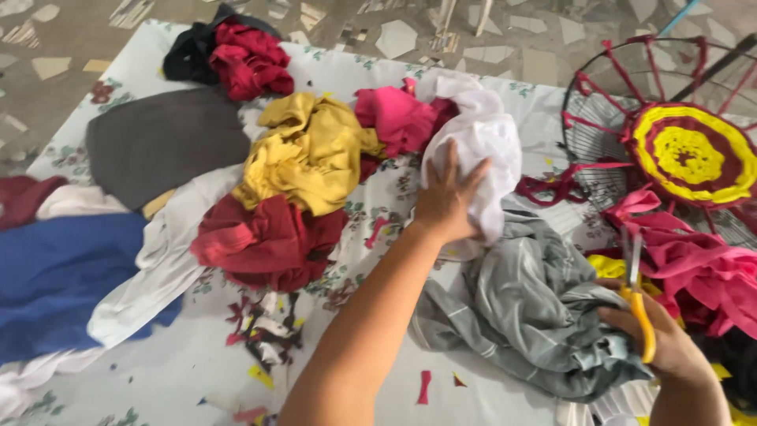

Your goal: Cutting old clothing items into strips using scissors for rug making.

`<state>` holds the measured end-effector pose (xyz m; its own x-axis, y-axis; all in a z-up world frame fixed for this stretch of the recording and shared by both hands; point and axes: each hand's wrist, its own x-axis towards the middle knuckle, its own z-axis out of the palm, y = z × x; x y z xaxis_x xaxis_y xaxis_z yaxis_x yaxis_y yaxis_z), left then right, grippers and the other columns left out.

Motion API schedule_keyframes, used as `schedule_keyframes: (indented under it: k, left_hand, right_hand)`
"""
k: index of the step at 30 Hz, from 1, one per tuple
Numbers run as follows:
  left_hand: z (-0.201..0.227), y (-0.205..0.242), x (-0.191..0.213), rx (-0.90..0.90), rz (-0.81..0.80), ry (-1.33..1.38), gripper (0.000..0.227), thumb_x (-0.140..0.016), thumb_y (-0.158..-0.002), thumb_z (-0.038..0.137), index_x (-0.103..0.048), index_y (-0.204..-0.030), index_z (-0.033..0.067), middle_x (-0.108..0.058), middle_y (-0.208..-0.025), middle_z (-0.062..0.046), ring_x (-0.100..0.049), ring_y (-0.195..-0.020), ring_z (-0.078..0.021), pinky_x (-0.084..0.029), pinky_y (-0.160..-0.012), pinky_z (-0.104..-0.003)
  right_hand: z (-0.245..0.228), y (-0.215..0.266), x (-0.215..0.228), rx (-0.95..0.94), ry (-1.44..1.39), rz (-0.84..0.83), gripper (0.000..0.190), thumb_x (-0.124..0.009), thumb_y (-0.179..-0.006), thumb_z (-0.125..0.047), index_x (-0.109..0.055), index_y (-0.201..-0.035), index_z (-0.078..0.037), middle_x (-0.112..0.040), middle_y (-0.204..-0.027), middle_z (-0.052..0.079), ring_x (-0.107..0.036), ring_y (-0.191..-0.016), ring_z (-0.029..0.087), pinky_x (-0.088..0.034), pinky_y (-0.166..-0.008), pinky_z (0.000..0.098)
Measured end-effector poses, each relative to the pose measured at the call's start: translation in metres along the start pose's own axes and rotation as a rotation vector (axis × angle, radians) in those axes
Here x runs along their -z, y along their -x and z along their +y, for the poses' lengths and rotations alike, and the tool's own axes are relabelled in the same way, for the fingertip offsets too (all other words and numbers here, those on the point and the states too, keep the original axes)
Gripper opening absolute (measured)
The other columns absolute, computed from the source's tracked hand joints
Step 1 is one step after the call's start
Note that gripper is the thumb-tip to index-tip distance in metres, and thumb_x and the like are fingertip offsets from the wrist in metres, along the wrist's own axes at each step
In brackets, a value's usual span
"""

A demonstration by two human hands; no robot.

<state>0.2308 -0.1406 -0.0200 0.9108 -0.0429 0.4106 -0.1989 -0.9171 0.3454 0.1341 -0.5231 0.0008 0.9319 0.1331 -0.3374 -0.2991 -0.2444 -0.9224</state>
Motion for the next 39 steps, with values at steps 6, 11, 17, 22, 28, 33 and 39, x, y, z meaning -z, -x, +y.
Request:
schedule_keyframes:
  k: [6,11,17,22,28,33,39]
  left_hand:
    - [-0.027,-0.005,-0.014,0.160,0.016,0.109,0.070,-0.080,-0.065,0.007,-0.058,-0.130,0.0234,-0.040,-0.147,-0.024,-0.058,-0.109,-0.0475,-0.056,-0.085,-0.055]
    - [-0.065,0.002,0.076,0.286,0.174,0.303,0.050,-0.066,-0.081,0.021,-0.056,-0.129,0.0134,-0.049,-0.136,-0.019,-0.060,-0.108,-0.0357,-0.055,-0.080,-0.043]
    - [-0.157,0.025,0.139,0.102,0.353,-0.379,0.063,-0.089,-0.062,0.007,-0.068,-0.120,0.0183,-0.045,-0.143,-0.020,-0.048,-0.122,-0.0466,-0.054,-0.092,-0.055]
    - [-0.185,0.013,0.114,0.177,0.390,-0.654,0.033,-0.073,-0.083,0.003,-0.067,-0.111,0.0195,-0.043,-0.139,-0.013,-0.048,-0.108,-0.0373,-0.061,-0.074,-0.041]
    - [-0.177,0.009,0.086,0.373,0.032,-0.649,0.070,-0.072,-0.083,0.007,-0.046,-0.147,0.0065,-0.025,-0.157,-0.025,-0.031,-0.134,-0.0488,-0.038,-0.100,-0.054]
    - [-0.111,0.037,0.082,0.382,-0.122,-0.405,0.079,-0.067,-0.082,0.026,-0.042,-0.156,0.0181,0.000,-0.169,-0.024,0.010,-0.151,-0.0477,0.002,-0.113,-0.077]
    - [0.048,0.077,0.115,-0.151,-0.689,0.116,0.110,-0.087,-0.067,0.041,-0.031,-0.160,0.0226,-0.043,-0.154,-0.020,-0.041,-0.140,-0.0460,-0.043,-0.102,-0.066]
  right_hand:
    - [-0.019,0.013,0.008,-0.036,0.586,0.048,0.061,-0.087,-0.075,-0.005,-0.070,-0.133,-0.011,-0.076,-0.089,0.012,-0.064,-0.076,0.023,-0.054,-0.068,0.0361]
    - [-0.020,0.020,0.024,-0.072,0.539,0.090,0.062,-0.085,-0.078,-0.005,-0.068,-0.137,-0.011,-0.074,-0.090,0.012,-0.059,-0.074,0.023,-0.051,-0.066,0.0351]
    - [-0.004,0.023,0.046,0.036,0.431,0.206,0.052,-0.085,-0.076,0.003,-0.069,-0.126,-0.001,-0.065,-0.077,0.015,-0.049,-0.060,0.023,-0.038,-0.052,0.0352]
    - [-0.015,0.023,0.011,0.110,0.508,0.384,0.049,-0.085,-0.081,-0.008,-0.065,-0.125,-0.001,-0.059,-0.075,0.014,-0.048,-0.057,0.023,-0.037,-0.048,0.0364]
    - [-0.029,0.021,-0.011,0.087,0.640,0.473,0.071,-0.086,-0.079,-0.031,-0.057,-0.138,-0.006,-0.069,-0.088,0.016,-0.066,-0.074,0.031,-0.052,-0.066,0.0413]
    - [-0.016,0.015,-0.014,0.227,0.579,0.380,0.070,-0.080,-0.083,-0.016,-0.055,-0.148,-0.010,-0.068,-0.094,0.013,-0.062,-0.074,0.024,-0.050,-0.067,0.0352]
    - [0.005,0.000,-0.044,0.400,0.032,0.441,0.036,-0.084,-0.086,-0.004,-0.061,-0.113,-0.010,-0.063,-0.079,0.006,-0.059,-0.072,0.013,-0.048,-0.071,0.0229]
